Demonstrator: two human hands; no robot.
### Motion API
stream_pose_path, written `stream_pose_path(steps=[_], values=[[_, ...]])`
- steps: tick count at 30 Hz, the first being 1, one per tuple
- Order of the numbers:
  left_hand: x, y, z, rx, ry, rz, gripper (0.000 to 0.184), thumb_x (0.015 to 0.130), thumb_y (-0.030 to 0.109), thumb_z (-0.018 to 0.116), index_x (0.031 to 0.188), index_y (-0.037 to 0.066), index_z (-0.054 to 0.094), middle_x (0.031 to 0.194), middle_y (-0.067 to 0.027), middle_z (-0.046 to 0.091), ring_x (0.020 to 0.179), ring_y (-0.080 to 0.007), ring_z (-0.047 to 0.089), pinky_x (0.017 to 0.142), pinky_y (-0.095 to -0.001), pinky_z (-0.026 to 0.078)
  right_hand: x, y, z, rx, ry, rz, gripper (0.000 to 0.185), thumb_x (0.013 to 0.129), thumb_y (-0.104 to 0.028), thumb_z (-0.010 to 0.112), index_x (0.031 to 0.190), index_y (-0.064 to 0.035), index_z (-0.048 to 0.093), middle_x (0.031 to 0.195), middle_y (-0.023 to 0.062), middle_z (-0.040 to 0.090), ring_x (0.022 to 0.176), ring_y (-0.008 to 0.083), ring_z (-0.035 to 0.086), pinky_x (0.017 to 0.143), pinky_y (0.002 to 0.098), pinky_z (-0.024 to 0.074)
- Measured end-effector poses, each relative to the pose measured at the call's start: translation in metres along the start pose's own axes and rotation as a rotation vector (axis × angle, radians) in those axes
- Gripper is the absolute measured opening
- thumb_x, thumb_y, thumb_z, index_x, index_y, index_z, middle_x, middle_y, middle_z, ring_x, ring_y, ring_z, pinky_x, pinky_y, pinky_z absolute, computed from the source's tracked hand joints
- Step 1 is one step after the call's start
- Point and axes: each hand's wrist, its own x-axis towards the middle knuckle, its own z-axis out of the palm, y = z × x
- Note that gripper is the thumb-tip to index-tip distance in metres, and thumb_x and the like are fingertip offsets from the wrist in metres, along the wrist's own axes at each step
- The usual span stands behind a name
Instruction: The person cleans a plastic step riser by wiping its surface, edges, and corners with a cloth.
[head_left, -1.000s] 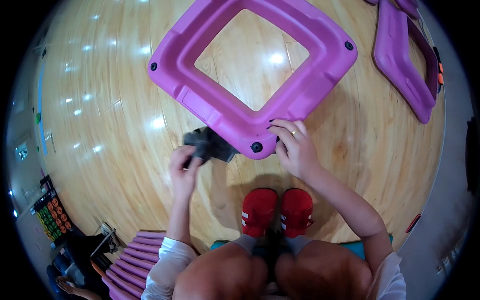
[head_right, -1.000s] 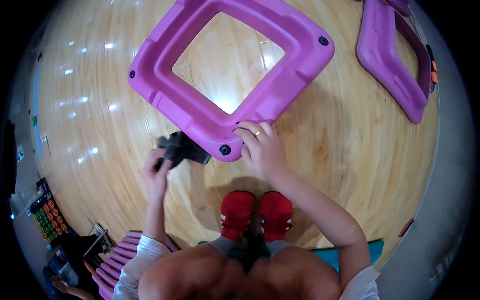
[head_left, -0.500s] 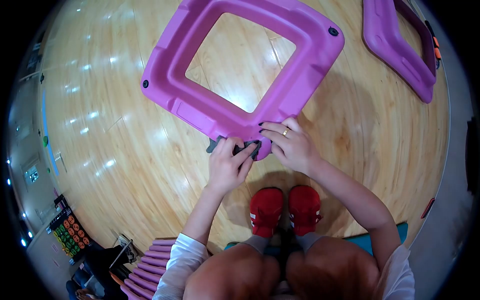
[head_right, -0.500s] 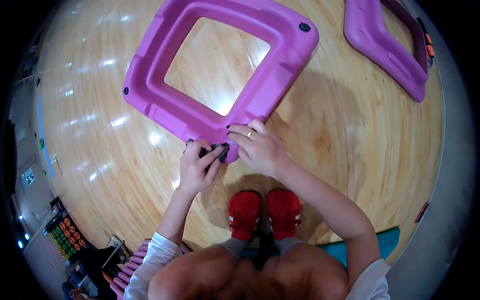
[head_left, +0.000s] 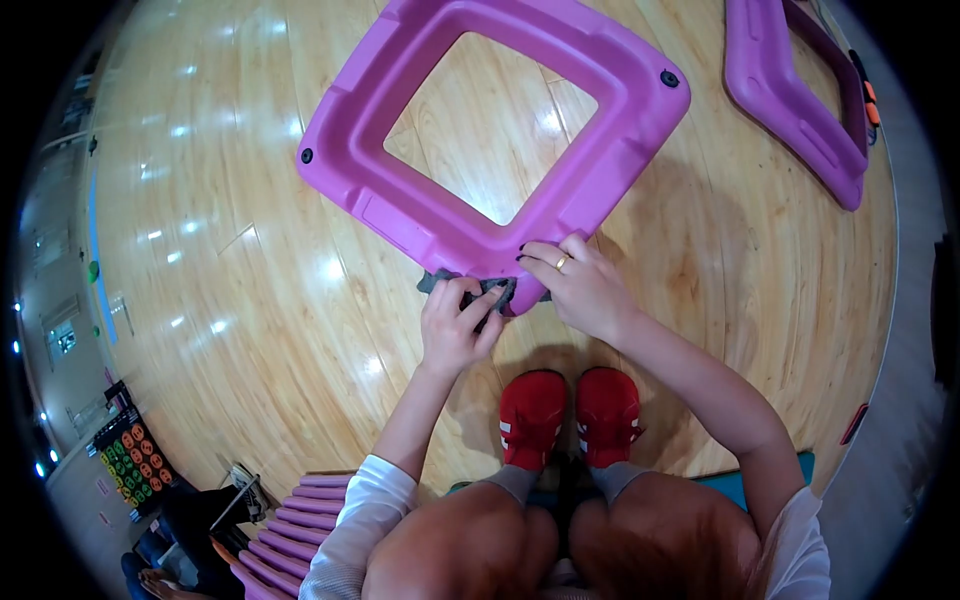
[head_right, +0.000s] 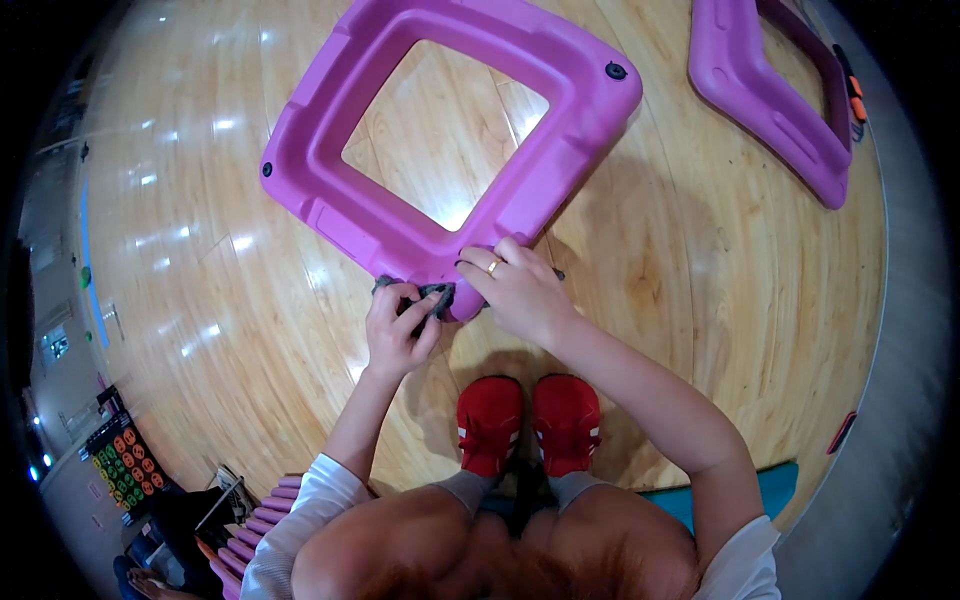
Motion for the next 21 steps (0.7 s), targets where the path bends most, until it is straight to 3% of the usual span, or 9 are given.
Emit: stream_pose_path(steps=[10, 16, 21], values=[[-0.019, 0.005, -0.002, -0.040, 0.014, 0.027, 0.024, 0.066, 0.006, 0.068, 0.091, 0.006, 0.068, 0.084, -0.0089, 0.053, 0.073, -0.0247, 0.053, 0.060, -0.0333, 0.044, -0.024, -0.008, 0.012, -0.166, 0.095, -0.059, 0.041, 0.071, -0.006, 0.057, 0.111, -0.0095, 0.060, 0.120, -0.0007, 0.055, 0.091, 0.0232, 0.050, 0.081, 0.0355, 0.0445], [-0.043, 0.011, -0.007, 0.094, -0.003, 0.059, 0.029, 0.067, 0.008, 0.069, 0.096, 0.008, 0.068, 0.083, -0.0049, 0.054, 0.070, -0.0215, 0.053, 0.060, -0.0322, 0.046, -0.032, -0.007, 0.012, -0.197, 0.082, -0.068, 0.045, 0.072, -0.005, 0.055, 0.116, -0.0105, 0.059, 0.124, -0.0015, 0.053, 0.091, 0.0242, 0.050, 0.082, 0.0363, 0.0443], [-0.040, 0.010, -0.007, 0.048, 0.057, -0.035, 0.030, 0.070, 0.007, 0.068, 0.100, 0.006, 0.067, 0.085, -0.0065, 0.055, 0.074, -0.0229, 0.054, 0.063, -0.0335, 0.047, -0.032, -0.010, 0.004, -0.222, 0.046, -0.077, 0.046, 0.072, -0.005, 0.056, 0.118, -0.0107, 0.058, 0.126, -0.0006, 0.052, 0.093, 0.0246, 0.050, 0.082, 0.0367, 0.0443]])
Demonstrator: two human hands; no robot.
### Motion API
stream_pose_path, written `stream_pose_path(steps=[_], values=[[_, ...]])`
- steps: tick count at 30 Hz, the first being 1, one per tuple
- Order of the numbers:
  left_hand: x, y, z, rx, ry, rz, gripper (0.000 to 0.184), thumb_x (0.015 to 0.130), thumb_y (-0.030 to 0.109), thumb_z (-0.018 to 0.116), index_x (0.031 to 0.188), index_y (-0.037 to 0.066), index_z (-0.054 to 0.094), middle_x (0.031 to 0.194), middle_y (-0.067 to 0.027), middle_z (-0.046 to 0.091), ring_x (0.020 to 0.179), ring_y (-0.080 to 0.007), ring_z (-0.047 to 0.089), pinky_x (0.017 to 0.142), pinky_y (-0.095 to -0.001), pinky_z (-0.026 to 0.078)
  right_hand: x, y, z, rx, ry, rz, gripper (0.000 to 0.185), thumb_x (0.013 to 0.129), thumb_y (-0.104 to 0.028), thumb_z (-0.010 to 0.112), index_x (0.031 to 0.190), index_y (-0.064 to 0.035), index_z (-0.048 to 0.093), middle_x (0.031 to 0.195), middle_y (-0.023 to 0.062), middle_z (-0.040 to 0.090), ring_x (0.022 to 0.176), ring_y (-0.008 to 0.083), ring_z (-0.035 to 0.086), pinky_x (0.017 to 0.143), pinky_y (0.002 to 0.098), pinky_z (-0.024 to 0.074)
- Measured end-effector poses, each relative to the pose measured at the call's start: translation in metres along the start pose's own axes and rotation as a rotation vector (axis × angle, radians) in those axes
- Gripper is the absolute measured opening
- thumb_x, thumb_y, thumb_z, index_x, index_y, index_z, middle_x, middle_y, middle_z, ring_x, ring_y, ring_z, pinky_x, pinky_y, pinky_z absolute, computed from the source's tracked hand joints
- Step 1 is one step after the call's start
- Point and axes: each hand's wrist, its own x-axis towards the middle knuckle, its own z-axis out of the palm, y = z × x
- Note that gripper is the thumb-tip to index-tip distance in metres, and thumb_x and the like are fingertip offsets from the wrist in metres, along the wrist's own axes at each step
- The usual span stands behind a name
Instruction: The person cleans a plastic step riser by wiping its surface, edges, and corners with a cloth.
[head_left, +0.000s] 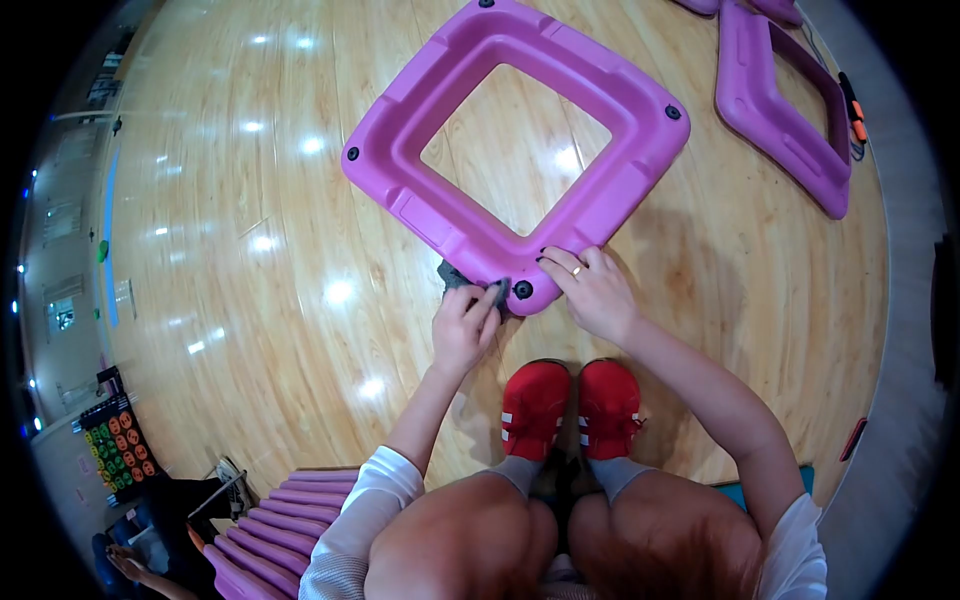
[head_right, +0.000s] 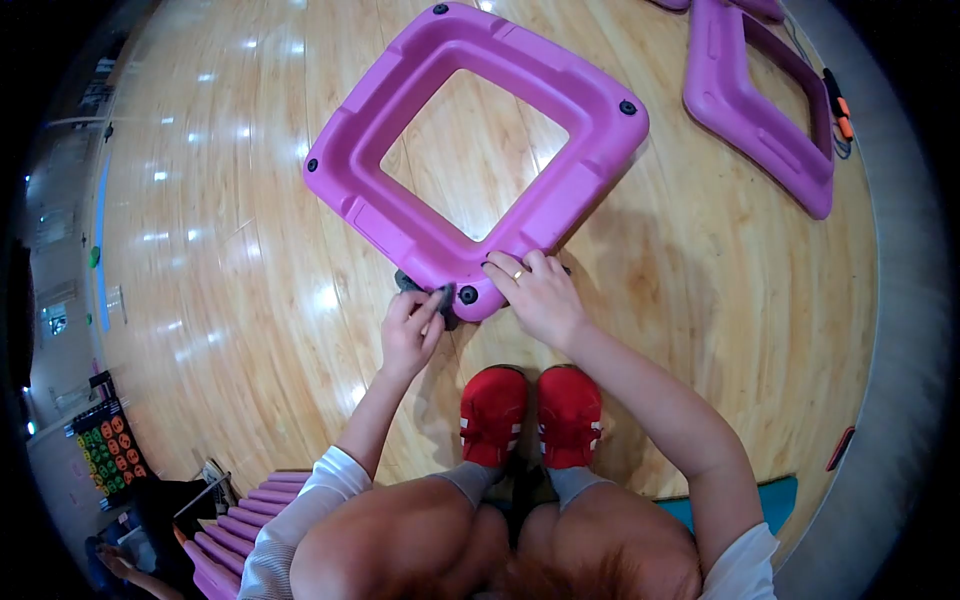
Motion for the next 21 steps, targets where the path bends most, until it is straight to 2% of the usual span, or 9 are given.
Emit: stream_pose_path(steps=[3, 6, 11, 21], values=[[0.020, 0.008, -0.002, -0.043, 0.030, -0.094, 0.028, 0.072, 0.006, 0.065, 0.100, 0.005, 0.067, 0.085, -0.0081, 0.055, 0.077, -0.0248, 0.054, 0.066, -0.0353, 0.047, 0.001, -0.002, -0.001, -0.006, -0.032, 0.007, 0.047, 0.071, -0.004, 0.057, 0.118, -0.0101, 0.058, 0.127, 0.0000, 0.052, 0.093, 0.0246, 0.050, 0.082, 0.0368, 0.0442], [0.036, 0.014, 0.004, -0.018, -0.060, 0.036, 0.026, 0.074, 0.007, 0.064, 0.099, 0.007, 0.067, 0.086, -0.0074, 0.054, 0.080, -0.0263, 0.052, 0.069, -0.0366, 0.045, -0.001, -0.004, 0.003, -0.008, 0.030, 0.006, 0.047, 0.071, -0.004, 0.057, 0.118, -0.0095, 0.058, 0.127, 0.0004, 0.052, 0.094, 0.0246, 0.050, 0.081, 0.0369, 0.0442], [0.035, 0.011, 0.008, -0.014, -0.096, 0.108, 0.025, 0.072, 0.009, 0.065, 0.097, 0.008, 0.068, 0.087, -0.0063, 0.053, 0.078, -0.0254, 0.050, 0.068, -0.0355, 0.044, -0.003, -0.003, 0.003, 0.003, 0.030, 0.019, 0.047, 0.071, -0.004, 0.057, 0.118, -0.0099, 0.058, 0.127, 0.0004, 0.051, 0.094, 0.0246, 0.050, 0.081, 0.0370, 0.0442], [0.019, 0.013, 0.008, 0.024, 0.000, -0.056, 0.021, 0.071, 0.009, 0.066, 0.092, 0.007, 0.069, 0.085, -0.0079, 0.053, 0.078, -0.0261, 0.050, 0.069, -0.0357, 0.043, -0.003, -0.006, 0.003, 0.017, -0.003, 0.066, 0.049, 0.070, -0.004, 0.057, 0.118, -0.0103, 0.058, 0.129, -0.0013, 0.051, 0.093, 0.0259, 0.050, 0.082, 0.0381, 0.0445]])
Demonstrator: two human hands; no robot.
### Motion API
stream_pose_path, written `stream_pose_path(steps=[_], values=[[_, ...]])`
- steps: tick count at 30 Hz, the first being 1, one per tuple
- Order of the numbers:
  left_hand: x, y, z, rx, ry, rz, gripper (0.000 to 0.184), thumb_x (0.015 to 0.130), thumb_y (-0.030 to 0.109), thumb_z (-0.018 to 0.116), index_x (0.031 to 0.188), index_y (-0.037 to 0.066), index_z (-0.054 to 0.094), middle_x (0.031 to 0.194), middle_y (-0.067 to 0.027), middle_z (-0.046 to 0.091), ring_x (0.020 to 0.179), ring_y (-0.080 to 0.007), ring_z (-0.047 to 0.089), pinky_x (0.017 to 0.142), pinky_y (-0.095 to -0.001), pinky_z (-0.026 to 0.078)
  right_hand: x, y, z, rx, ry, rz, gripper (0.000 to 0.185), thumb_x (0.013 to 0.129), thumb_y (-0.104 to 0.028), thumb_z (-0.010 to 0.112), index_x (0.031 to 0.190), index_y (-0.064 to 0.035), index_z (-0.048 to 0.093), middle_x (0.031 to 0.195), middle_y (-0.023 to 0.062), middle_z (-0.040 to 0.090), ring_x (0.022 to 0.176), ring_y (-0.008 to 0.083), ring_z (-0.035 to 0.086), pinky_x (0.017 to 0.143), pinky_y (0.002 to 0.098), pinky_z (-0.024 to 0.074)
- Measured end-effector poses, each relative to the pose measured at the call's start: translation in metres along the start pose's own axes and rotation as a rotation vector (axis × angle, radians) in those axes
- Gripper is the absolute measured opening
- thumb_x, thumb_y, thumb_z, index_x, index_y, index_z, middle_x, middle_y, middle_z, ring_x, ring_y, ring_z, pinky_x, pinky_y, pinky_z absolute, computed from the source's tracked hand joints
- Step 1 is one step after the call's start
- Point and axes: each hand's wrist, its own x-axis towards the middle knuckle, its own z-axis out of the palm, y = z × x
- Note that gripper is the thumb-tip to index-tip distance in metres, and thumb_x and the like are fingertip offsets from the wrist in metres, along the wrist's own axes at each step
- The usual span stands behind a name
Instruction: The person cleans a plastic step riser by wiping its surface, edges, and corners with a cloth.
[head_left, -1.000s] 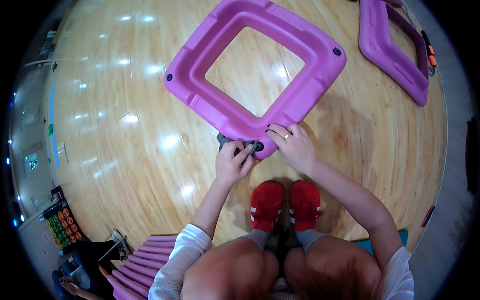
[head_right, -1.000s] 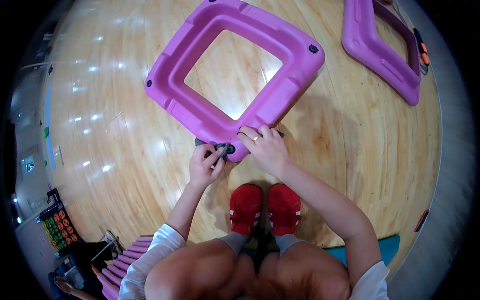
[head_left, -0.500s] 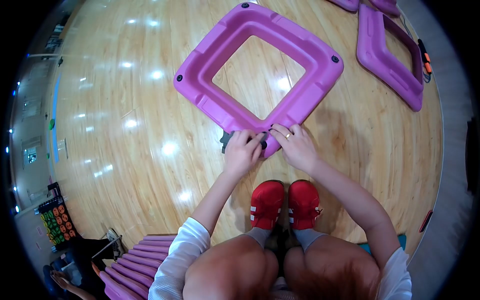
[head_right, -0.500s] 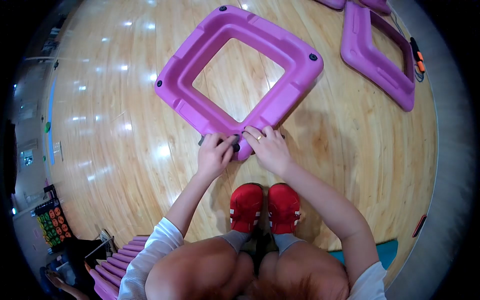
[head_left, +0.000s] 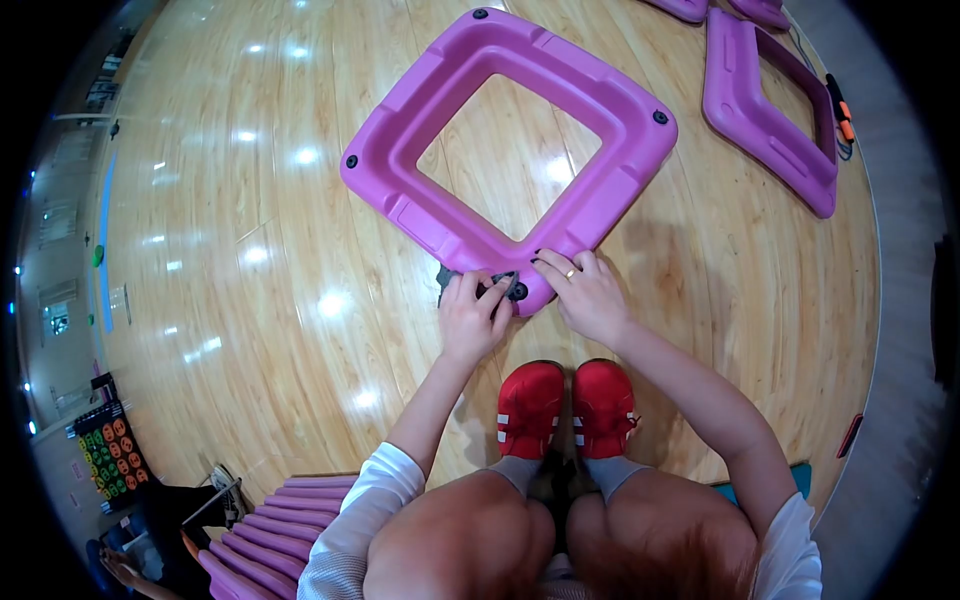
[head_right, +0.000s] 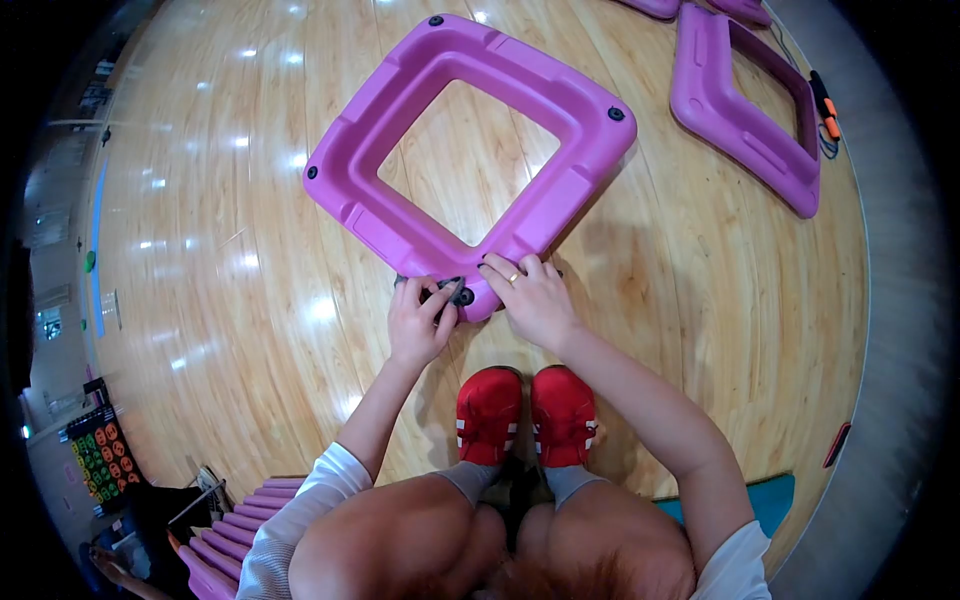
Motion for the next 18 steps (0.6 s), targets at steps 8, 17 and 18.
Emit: stream_pose_path(steps=[8, 17, 18], values=[[0.029, -0.007, -0.003, -0.050, -0.091, 0.018, 0.020, 0.074, 0.013, 0.063, 0.092, 0.009, 0.071, 0.085, -0.0055, 0.053, 0.082, -0.0244, 0.050, 0.073, -0.0370, 0.040, 0.000, 0.000, 0.003, 0.002, 0.061, -0.013, 0.049, 0.069, -0.005, 0.059, 0.117, -0.0107, 0.059, 0.128, -0.0009, 0.052, 0.089, 0.0258, 0.050, 0.081, 0.0375, 0.0449], [0.033, -0.009, -0.008, 0.066, -0.237, 0.037, 0.019, 0.073, 0.019, 0.065, 0.090, 0.013, 0.071, 0.084, -0.0031, 0.052, 0.085, -0.0230, 0.048, 0.079, -0.0373, 0.034, -0.001, 0.000, 0.005, -0.124, 0.008, -0.027, 0.048, 0.073, -0.008, 0.056, 0.121, -0.0106, 0.056, 0.131, 0.0003, 0.050, 0.090, 0.0244, 0.051, 0.077, 0.0373, 0.0443], [0.029, -0.009, -0.009, 0.054, -0.203, 0.049, 0.020, 0.073, 0.019, 0.065, 0.091, 0.013, 0.071, 0.084, -0.0033, 0.051, 0.085, -0.0229, 0.048, 0.079, -0.0374, 0.034, -0.002, -0.001, 0.005, -0.124, 0.008, -0.025, 0.048, 0.073, -0.008, 0.056, 0.121, -0.0106, 0.056, 0.131, 0.0003, 0.050, 0.090, 0.0244, 0.051, 0.077, 0.0373, 0.0443]])
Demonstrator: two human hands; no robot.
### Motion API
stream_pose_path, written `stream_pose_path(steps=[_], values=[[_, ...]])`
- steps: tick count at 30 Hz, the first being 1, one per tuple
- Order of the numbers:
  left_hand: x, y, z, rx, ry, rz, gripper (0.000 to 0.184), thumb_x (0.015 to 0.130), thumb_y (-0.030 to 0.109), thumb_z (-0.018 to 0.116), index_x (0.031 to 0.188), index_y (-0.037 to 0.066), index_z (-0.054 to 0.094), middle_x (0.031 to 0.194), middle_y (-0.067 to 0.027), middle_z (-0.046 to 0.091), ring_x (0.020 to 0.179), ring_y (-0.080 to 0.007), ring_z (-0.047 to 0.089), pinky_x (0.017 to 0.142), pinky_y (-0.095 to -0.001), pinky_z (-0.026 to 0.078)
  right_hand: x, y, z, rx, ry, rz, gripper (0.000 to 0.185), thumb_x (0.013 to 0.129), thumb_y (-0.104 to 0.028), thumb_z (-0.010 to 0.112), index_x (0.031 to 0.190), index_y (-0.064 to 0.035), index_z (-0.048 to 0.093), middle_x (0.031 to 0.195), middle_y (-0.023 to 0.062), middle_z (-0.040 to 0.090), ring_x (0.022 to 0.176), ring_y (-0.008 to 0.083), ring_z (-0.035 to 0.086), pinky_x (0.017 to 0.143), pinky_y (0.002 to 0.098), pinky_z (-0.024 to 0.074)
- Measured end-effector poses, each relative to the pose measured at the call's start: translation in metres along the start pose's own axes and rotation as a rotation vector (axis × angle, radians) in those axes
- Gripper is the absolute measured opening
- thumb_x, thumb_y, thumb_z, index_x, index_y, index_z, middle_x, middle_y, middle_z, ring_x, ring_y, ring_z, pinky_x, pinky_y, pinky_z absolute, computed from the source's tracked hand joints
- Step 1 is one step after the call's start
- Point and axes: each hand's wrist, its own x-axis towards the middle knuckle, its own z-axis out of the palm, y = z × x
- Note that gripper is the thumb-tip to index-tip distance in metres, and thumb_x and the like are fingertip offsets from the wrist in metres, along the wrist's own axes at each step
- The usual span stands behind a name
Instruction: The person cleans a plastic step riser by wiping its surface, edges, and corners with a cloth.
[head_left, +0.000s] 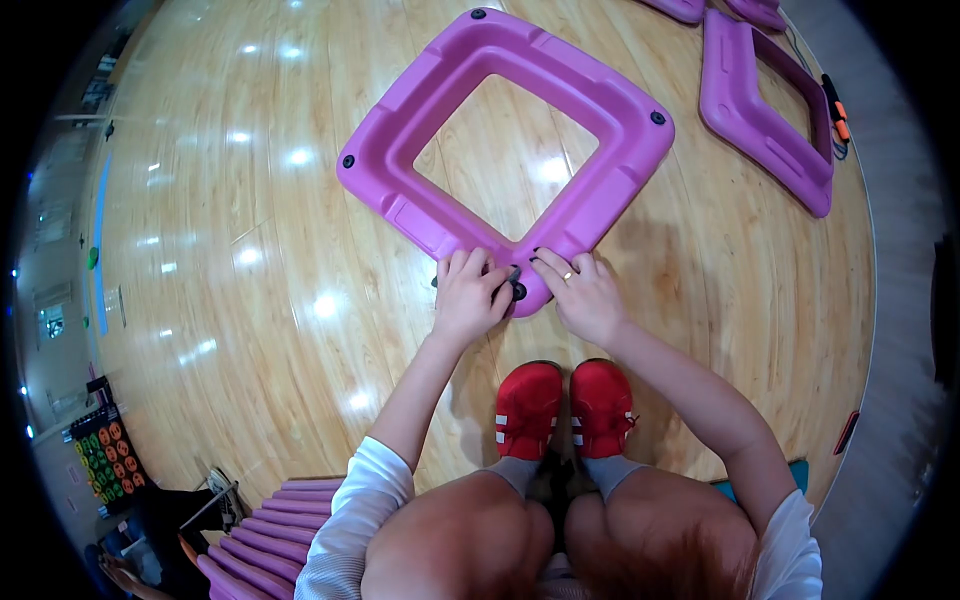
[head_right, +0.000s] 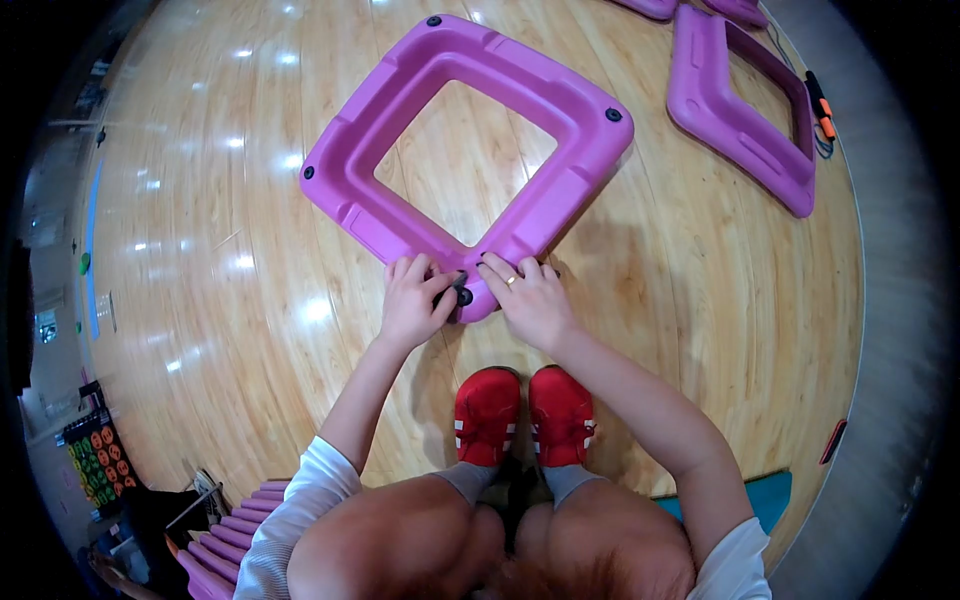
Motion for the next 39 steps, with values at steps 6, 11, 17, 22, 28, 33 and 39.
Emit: stream_pose_path(steps=[6, 11, 17, 22, 28, 33, 39], values=[[-0.027, 0.004, 0.001, 0.013, 0.095, 0.001, 0.025, 0.072, 0.014, 0.067, 0.096, 0.013, 0.070, 0.087, -0.0036, 0.050, 0.086, -0.0232, 0.047, 0.081, -0.0384, 0.034, -0.001, -0.001, -0.001, -0.014, -0.001, -0.011, 0.051, 0.073, -0.007, 0.055, 0.124, -0.0077, 0.053, 0.135, 0.0028, 0.047, 0.091, 0.0253, 0.051, 0.075, 0.0375, 0.0441], [-0.053, 0.008, 0.011, 0.040, 0.116, 0.012, 0.033, 0.072, 0.012, 0.069, 0.105, 0.013, 0.068, 0.092, -0.0040, 0.051, 0.089, -0.0239, 0.046, 0.083, -0.0386, 0.033, -0.001, -0.001, 0.000, 0.006, 0.011, -0.013, 0.053, 0.072, -0.006, 0.056, 0.124, -0.0074, 0.053, 0.135, 0.0030, 0.047, 0.091, 0.0257, 0.050, 0.076, 0.0375, 0.0440], [-0.050, 0.007, 0.012, -0.048, 0.194, -0.061, 0.030, 0.071, 0.011, 0.070, 0.101, 0.012, 0.069, 0.088, -0.0021, 0.052, 0.087, -0.0219, 0.047, 0.080, -0.0370, 0.034, -0.001, -0.002, -0.003, 0.000, -0.024, 0.002, 0.054, 0.071, -0.006, 0.057, 0.124, -0.0071, 0.053, 0.135, 0.0024, 0.046, 0.091, 0.0254, 0.049, 0.077, 0.0374, 0.0440], [-0.034, 0.011, 0.019, -0.093, 0.253, -0.092, 0.028, 0.073, 0.010, 0.068, 0.101, 0.010, 0.069, 0.088, -0.0036, 0.051, 0.087, -0.0225, 0.046, 0.079, -0.0365, 0.034, -0.002, -0.001, -0.002, 0.034, 0.010, -0.003, 0.057, 0.067, -0.009, 0.061, 0.124, -0.0075, 0.053, 0.136, 0.0016, 0.046, 0.092, 0.0245, 0.049, 0.078, 0.0370, 0.0443], [-0.041, 0.012, 0.026, -0.076, 0.202, -0.061, 0.029, 0.072, 0.010, 0.069, 0.102, 0.011, 0.069, 0.090, -0.0046, 0.051, 0.087, -0.0231, 0.046, 0.078, -0.0362, 0.034, -0.001, -0.004, -0.009, 0.024, -0.026, 0.014, 0.059, 0.068, -0.016, 0.067, 0.125, -0.0092, 0.053, 0.136, 0.0007, 0.045, 0.094, 0.0234, 0.049, 0.079, 0.0365, 0.0446], [-0.056, 0.012, 0.032, -0.044, 0.208, -0.048, 0.032, 0.071, 0.009, 0.070, 0.103, 0.012, 0.068, 0.090, -0.0043, 0.052, 0.087, -0.0235, 0.046, 0.077, -0.0365, 0.035, -0.001, -0.002, -0.010, 0.017, -0.039, 0.005, 0.061, 0.068, -0.022, 0.072, 0.125, -0.0103, 0.053, 0.136, 0.0005, 0.045, 0.094, 0.0228, 0.049, 0.079, 0.0361, 0.0449], [-0.071, 0.011, 0.035, 0.065, 0.247, 0.124, 0.036, 0.068, 0.009, 0.071, 0.103, 0.015, 0.068, 0.091, -0.0027, 0.052, 0.086, -0.0228, 0.046, 0.075, -0.0376, 0.036, -0.001, -0.003, -0.007, 0.015, 0.007, 0.001, 0.063, 0.065, -0.021, 0.074, 0.123, -0.0098, 0.053, 0.134, 0.0013, 0.047, 0.093, 0.0240, 0.049, 0.081, 0.0365, 0.0458]])
